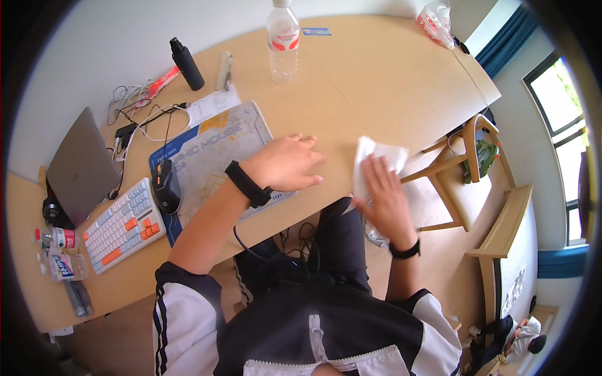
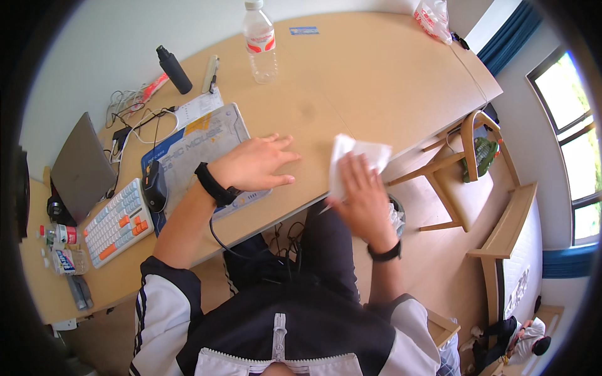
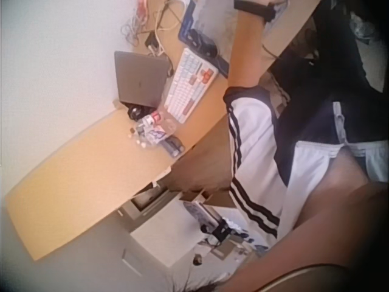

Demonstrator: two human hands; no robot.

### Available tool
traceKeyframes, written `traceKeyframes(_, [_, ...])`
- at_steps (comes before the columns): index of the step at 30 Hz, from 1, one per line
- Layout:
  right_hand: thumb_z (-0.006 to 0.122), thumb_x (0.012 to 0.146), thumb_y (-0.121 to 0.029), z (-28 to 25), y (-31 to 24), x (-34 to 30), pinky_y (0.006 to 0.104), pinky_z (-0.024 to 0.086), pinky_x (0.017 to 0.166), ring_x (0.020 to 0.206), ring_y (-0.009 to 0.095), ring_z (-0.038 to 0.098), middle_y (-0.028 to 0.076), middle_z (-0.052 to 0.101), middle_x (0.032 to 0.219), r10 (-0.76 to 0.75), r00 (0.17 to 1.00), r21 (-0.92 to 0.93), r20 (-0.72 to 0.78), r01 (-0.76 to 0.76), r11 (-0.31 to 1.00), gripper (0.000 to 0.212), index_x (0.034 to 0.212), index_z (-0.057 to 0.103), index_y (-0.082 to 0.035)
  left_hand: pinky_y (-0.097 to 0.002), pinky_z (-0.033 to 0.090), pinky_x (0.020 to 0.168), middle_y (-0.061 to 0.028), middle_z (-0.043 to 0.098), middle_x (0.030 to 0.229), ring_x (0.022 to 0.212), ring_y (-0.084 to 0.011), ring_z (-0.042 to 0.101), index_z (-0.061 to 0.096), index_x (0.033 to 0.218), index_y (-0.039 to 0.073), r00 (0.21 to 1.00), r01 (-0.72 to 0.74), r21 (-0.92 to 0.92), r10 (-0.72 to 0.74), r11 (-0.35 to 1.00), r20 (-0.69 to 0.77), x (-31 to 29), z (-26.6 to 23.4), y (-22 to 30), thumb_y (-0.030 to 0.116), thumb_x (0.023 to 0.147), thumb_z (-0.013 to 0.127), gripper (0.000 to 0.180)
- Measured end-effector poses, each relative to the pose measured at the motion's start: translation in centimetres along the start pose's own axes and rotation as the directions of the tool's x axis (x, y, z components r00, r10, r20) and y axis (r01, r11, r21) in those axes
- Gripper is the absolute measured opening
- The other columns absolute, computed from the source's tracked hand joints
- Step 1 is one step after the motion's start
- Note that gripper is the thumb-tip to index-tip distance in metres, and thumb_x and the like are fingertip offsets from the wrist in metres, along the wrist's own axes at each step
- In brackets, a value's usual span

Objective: Wiping a desk surface with a white cloth or paper towel.

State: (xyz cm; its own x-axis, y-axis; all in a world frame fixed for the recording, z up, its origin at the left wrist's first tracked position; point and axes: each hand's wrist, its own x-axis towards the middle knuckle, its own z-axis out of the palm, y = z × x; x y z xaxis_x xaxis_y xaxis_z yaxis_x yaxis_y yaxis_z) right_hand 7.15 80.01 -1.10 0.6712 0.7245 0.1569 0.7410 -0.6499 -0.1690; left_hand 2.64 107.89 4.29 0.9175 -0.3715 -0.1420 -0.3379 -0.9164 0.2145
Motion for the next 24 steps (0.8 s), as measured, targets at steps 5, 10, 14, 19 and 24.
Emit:
traceKeyframes(5, [0.053,0.096,-0.056,1.6,5.0,4.4,0.0579,0.019,0.12,0.151,0.04,0.023,0.02,0.029,0.161,0.28,0.95,-0.163,-0.138,-0.3,0.94,0.082,0.154,0.033,0.0,-0.0445,0.045,0.107,-0.0264,0.053,0.138,0.129,-0.0419,0.052,0.061,0.134,0.009,1.0,-0.026,0.032,0.026,0.999,0.013,1.0,-0.2,0.3,0.045,0.094,0.062,0.054])
traceKeyframes(10, [0.052,0.097,-0.056,2.2,-2.3,5.5,0.0595,0.018,0.119,0.15,0.042,0.024,0.022,0.032,0.16,-0.103,0.992,-0.162,-0.076,0.089,0.983,0.081,0.152,0.035,0.0,-0.0461,0.047,0.104,-0.0285,0.06,0.127,0.116,-0.0444,0.059,0.067,0.123,0.007,0.994,-0.075,-0.026,0.073,0.997,-0.078,0.7,0.8,-0.7,0.044,0.091,0.063,0.048])
traceKeyframes(14, [0.058,0.094,-0.052,1.3,-3.7,1.6,0.0579,0.022,0.119,0.15,0.038,0.025,0.017,0.031,0.161,-0.175,0.984,-0.06,-0.024,0.173,0.983,0.081,0.155,0.033,-0.004,-0.0455,0.047,0.103,-0.0267,0.058,0.129,0.121,-0.0426,0.056,0.064,0.127,0.008,0.999,-0.024,-0.02,0.023,1.0,-0.035,0.8,0.8,-0.3,0.043,0.092,0.063,0.049])
traceKeyframes(19, [0.051,0.101,-0.045,1.3,5.8,2.7,0.0635,0.02,0.118,0.153,0.033,0.022,0.012,0.027,0.164,0.221,0.971,-0.154,-0.092,-0.233,0.96,0.071,0.157,0.028,-0.007,-0.0449,0.045,0.107,-0.0282,0.05,0.142,0.131,-0.0435,0.05,0.06,0.134,0.011,0.998,-0.007,0.015,0.006,1.0,0.067,0.9,-0.6,0.7,0.045,0.093,0.062,0.054])
traceKeyframes(24, [0.045,0.101,-0.054,3.4,3.7,6.6,0.064,0.018,0.118,0.149,0.044,0.024,0.022,0.029,0.161,0.24,0.96,-0.208,-0.142,-0.266,0.941,0.075,0.153,0.033,-0.002,-0.0458,0.042,0.11,-0.0292,0.046,0.147,0.133,-0.0463,0.047,0.059,0.136,0.012,0.998,0.023,0.029,-0.025,0.999,0.054,0.9,-0.2,0.4,0.046,0.093,0.062,0.055])
